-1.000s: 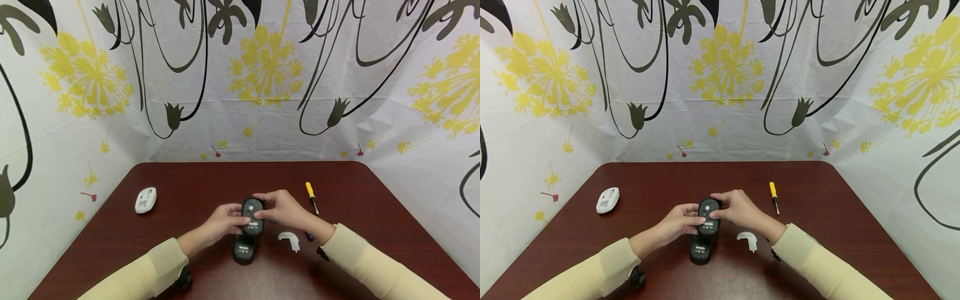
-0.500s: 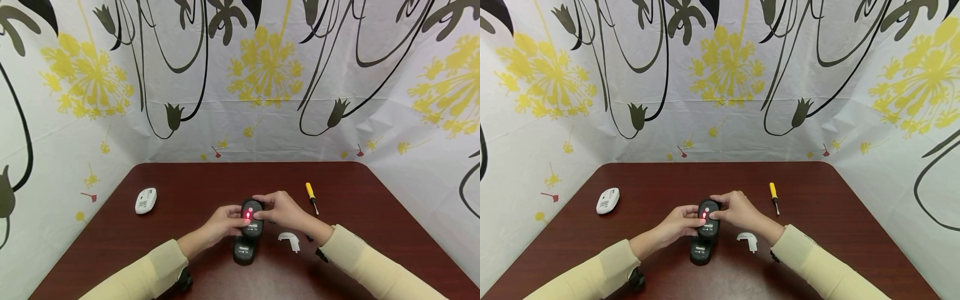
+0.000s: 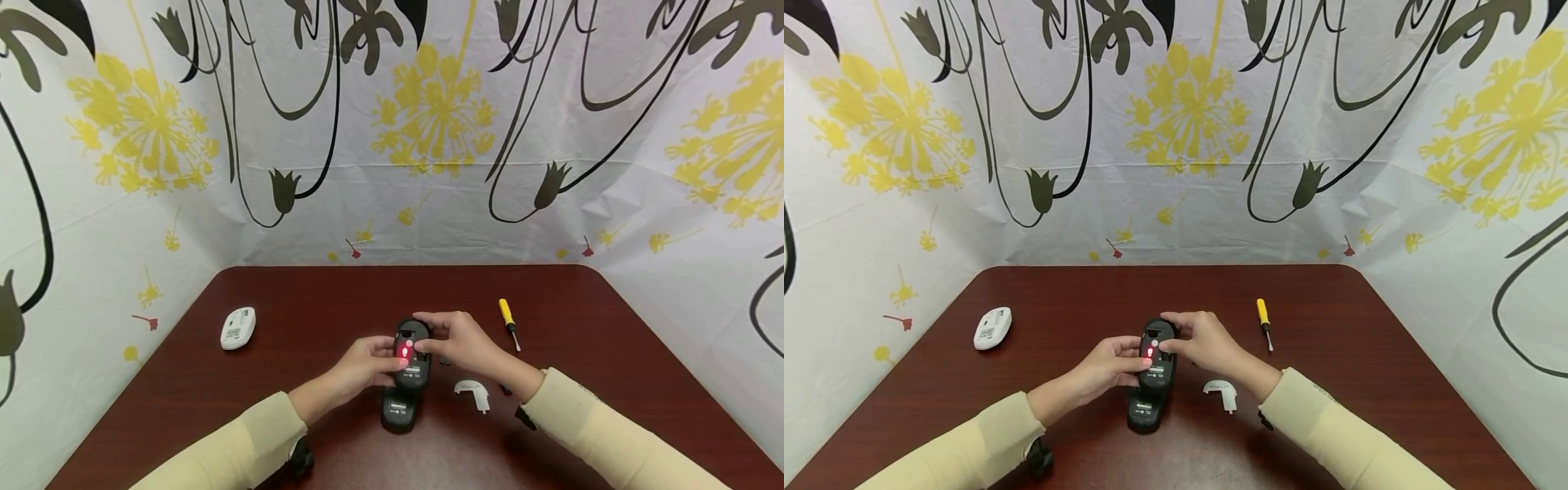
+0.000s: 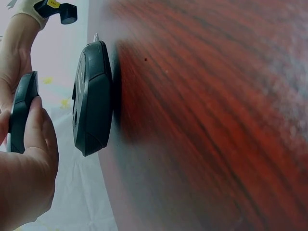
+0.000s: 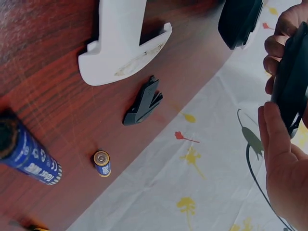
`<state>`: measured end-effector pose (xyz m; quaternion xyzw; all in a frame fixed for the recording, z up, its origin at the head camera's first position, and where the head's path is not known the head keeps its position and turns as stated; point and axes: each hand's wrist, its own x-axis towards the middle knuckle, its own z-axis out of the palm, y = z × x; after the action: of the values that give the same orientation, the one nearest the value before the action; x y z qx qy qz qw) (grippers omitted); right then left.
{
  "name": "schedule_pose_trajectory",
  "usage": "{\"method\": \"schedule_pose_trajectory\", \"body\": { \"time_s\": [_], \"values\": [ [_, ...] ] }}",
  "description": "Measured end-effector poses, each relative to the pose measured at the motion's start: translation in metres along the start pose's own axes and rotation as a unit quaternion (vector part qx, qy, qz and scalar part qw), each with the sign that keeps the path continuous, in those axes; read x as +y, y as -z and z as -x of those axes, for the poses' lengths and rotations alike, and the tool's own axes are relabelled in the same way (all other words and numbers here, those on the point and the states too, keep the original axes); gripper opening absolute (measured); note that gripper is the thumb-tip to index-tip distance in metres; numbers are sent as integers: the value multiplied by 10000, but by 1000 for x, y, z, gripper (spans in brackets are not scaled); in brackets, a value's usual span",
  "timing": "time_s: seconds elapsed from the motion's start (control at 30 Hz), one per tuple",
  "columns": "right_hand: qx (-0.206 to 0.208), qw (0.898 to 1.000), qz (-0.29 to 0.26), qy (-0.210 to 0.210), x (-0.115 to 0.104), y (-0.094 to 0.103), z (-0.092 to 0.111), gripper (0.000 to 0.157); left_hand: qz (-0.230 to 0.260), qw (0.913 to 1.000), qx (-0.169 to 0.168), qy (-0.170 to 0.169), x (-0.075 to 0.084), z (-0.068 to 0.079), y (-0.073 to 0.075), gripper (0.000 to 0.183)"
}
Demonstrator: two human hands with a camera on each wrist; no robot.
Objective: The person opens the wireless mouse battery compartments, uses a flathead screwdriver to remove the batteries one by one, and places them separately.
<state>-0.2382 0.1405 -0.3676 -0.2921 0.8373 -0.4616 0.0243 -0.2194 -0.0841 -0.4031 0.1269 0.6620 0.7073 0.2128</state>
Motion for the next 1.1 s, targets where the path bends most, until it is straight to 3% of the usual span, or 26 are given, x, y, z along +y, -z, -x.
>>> {"method": "schedule_pose_trajectory", "body": {
  "time_s": [0.37,0.63,0.9,1.1],
  "values": [
    [482,9987,118,143,-3,0,-3,50,96,10000,-21,11,0,1,-1,49],
    [532,9985,-68,89,-7,4,-5,39,71,10000,-64,2,2,2,0,49],
    [648,9941,-721,-480,-1,15,-9,33,86,10000,-34,9,2,2,1,50],
    [876,9804,-1471,-976,3,29,-18,38,64,10000,42,26,2,4,2,52]
  ]
}}
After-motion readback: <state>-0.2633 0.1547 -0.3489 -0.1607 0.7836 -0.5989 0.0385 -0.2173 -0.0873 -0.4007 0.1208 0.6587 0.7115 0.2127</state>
